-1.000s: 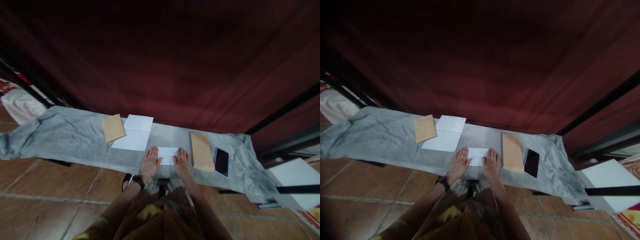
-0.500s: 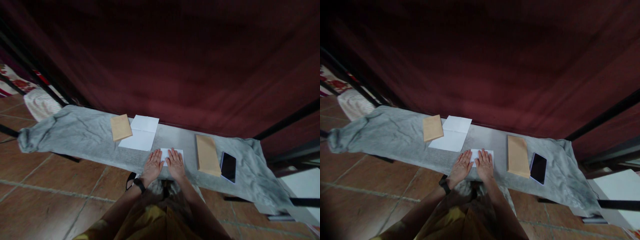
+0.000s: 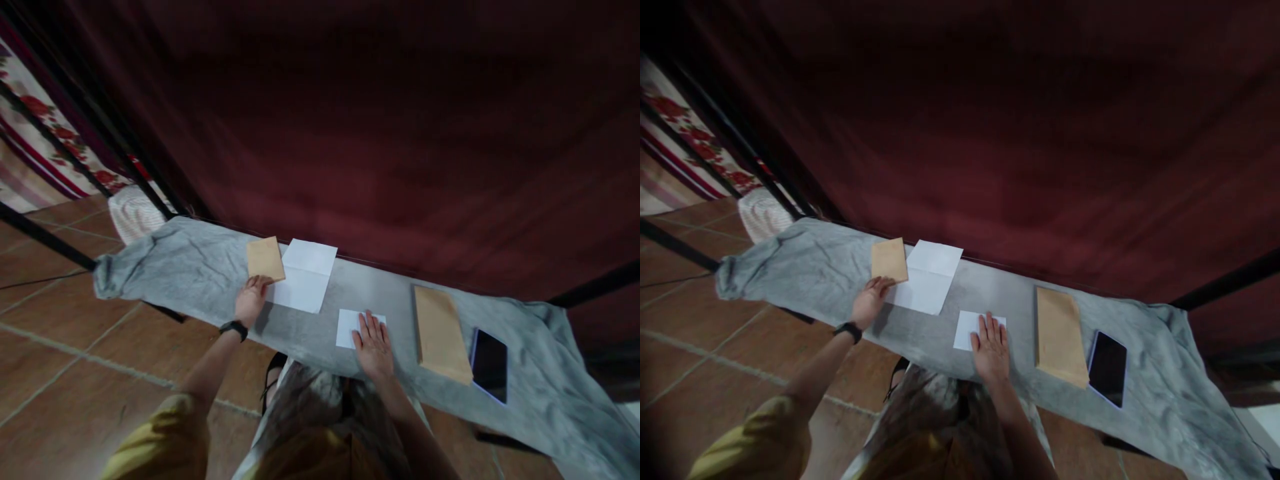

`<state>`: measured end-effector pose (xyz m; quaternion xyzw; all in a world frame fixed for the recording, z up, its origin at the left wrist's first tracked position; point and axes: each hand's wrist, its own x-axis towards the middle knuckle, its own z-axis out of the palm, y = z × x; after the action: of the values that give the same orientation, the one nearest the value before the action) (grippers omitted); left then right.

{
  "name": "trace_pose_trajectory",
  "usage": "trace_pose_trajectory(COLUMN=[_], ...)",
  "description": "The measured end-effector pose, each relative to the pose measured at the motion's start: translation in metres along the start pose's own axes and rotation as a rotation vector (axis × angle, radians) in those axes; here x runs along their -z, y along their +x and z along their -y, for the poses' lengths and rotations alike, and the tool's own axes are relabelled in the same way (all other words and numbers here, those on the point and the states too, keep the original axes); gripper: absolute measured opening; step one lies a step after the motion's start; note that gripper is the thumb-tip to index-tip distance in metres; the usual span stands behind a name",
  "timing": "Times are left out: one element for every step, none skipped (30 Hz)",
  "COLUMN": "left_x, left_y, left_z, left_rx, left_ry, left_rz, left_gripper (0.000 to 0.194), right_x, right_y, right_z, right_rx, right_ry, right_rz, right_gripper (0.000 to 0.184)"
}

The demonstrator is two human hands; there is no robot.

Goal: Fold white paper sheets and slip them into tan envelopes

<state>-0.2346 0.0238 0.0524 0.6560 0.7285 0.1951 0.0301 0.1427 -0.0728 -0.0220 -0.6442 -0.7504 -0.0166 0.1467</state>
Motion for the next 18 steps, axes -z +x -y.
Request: trace_pose_trajectory(left_x=[0.001,0.0,0.0,-0.001,-0.002,-0.003,-0.004,-0.005,-0.005,-0.006,-0.006,-0.006,-0.007,-0.007,-0.007,-0.008,-0.008,-0.008], left_y=[0.002,0.002,0.002,0.002,0.002,0.003,0.004,0.005,0.007,0.01,0.012,0.015,0.017,0.02,0.022,0.024,0.026,0.027], left_z=[0.007,0.013,0.016,0.018,0.019,0.019,0.019,0.019,0.019,0.02,0.021,0.022,0.023,0.024,0.025,0.026,0.027,0.027], left_rx=[-0.007,-0.016,-0.024,-0.031,-0.038,-0.045,-0.051,-0.057,-0.059,-0.058,-0.052,-0.04,-0.023,-0.003,0.017,0.034,0.046,0.051], left_ry=[0.012,0.016,0.025,0.036,0.048,0.06,0.07,0.078,0.085,0.09,0.094,0.098,0.102,0.105,0.108,0.11,0.11,0.109], left_rz=[0.023,0.039,0.052,0.062,0.07,0.077,0.084,0.09,0.095,0.098,0.099,0.096,0.091,0.085,0.078,0.071,0.065,0.061], left_gripper=[0.031,0.03,0.03,0.031,0.032,0.033,0.034,0.036,0.037,0.037,0.037,0.035,0.032,0.03,0.029,0.028,0.027,0.026], right_x=[0.0,0.0,0.001,0.001,0.002,0.003,0.004,0.005,0.006,0.007,0.008,0.009,0.009,0.009,0.009,0.009,0.01,0.01], right_y=[0.0,0.0,0.0,0.0,0.0,0.0,0.0,0.0,0.001,0.001,0.001,0.001,0.001,0.001,0.001,0.001,0.002,0.002], right_z=[0.0,0.0,0.001,0.001,0.001,0.002,0.002,0.002,0.002,0.003,0.003,0.003,0.004,0.004,0.004,0.005,0.005,0.005], right_rx=[0.001,0.001,0.001,0.001,0.002,0.003,0.001,0.0,-0.002,-0.002,-0.002,-0.003,-0.005,-0.007,-0.009,-0.011,-0.012,-0.013], right_ry=[-0.004,-0.008,-0.011,-0.014,-0.018,-0.023,-0.027,-0.031,-0.034,-0.036,-0.035,-0.034,-0.033,-0.032,-0.032,-0.034,-0.036,-0.037], right_rz=[-0.006,-0.009,-0.009,-0.007,-0.002,0.003,0.009,0.014,0.019,0.023,0.026,0.027,0.026,0.026,0.026,0.028,0.031,0.035], right_gripper=[0.054,0.053,0.053,0.053,0.054,0.054,0.054,0.054,0.054,0.054,0.053,0.053,0.053,0.052,0.052,0.052,0.052,0.053])
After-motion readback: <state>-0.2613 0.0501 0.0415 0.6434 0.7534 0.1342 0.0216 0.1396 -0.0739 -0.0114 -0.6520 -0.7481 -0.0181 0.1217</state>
